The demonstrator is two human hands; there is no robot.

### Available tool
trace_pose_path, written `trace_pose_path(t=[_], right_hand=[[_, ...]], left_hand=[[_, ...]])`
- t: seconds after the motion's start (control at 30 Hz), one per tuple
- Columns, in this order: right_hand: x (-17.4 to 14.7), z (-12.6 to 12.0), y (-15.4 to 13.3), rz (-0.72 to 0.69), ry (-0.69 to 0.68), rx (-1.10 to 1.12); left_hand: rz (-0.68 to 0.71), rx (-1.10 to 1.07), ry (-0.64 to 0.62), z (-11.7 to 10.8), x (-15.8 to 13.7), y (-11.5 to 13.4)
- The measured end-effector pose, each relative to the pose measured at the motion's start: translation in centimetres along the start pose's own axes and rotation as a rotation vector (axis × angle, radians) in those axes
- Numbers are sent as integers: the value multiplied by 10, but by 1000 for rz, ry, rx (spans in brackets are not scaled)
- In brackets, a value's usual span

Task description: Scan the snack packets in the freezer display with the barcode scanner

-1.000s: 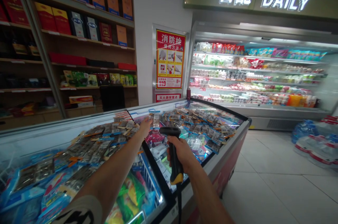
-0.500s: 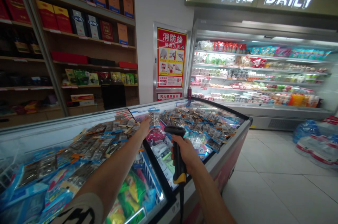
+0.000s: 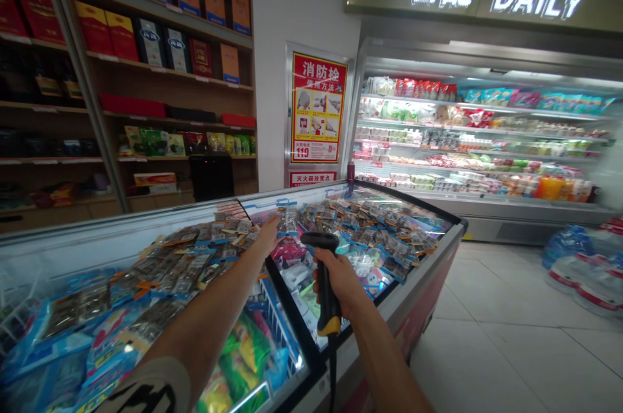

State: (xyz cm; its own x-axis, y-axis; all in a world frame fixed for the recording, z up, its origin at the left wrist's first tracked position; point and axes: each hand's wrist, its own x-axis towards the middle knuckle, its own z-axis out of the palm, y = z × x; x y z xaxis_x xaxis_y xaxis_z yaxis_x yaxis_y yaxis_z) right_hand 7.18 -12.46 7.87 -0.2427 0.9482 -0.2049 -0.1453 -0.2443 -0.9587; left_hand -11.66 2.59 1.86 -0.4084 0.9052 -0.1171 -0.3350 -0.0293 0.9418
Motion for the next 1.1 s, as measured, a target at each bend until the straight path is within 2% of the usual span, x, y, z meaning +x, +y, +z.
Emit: trace_pose_path(t=[0.27,0.4,0.5,0.63,0.73,0.8,0.97,1.03,1.1], right_hand=[[3,-5,-3,27,-2,28],[9,-19,-6,35,53,-31],[12,-28,-5,59,74,-39],[14,-32,-4,69,80,-36],[17,-31,-5,58,81,-38],[20,-30,-5,58,76,-34],[27,-33,-3,65,97,-35],[26,-36,-2,60,108,-36],[24,-39,-2,55,110,-30]], left_hand=[[1,-6,-18,1,-4,-1],[9,-17,-162,15,-17,-11],[74,-31,-163,22,-28,-23],[82,-34,-225,21,-32,-36],[75,43,-269,17,-28,-40],[173,159,-247,15,-23,-41],[600,462,-137,14,-21,-38],[698,503,-131,15,-22,-37],[720,520,-119,17,-24,-37]])
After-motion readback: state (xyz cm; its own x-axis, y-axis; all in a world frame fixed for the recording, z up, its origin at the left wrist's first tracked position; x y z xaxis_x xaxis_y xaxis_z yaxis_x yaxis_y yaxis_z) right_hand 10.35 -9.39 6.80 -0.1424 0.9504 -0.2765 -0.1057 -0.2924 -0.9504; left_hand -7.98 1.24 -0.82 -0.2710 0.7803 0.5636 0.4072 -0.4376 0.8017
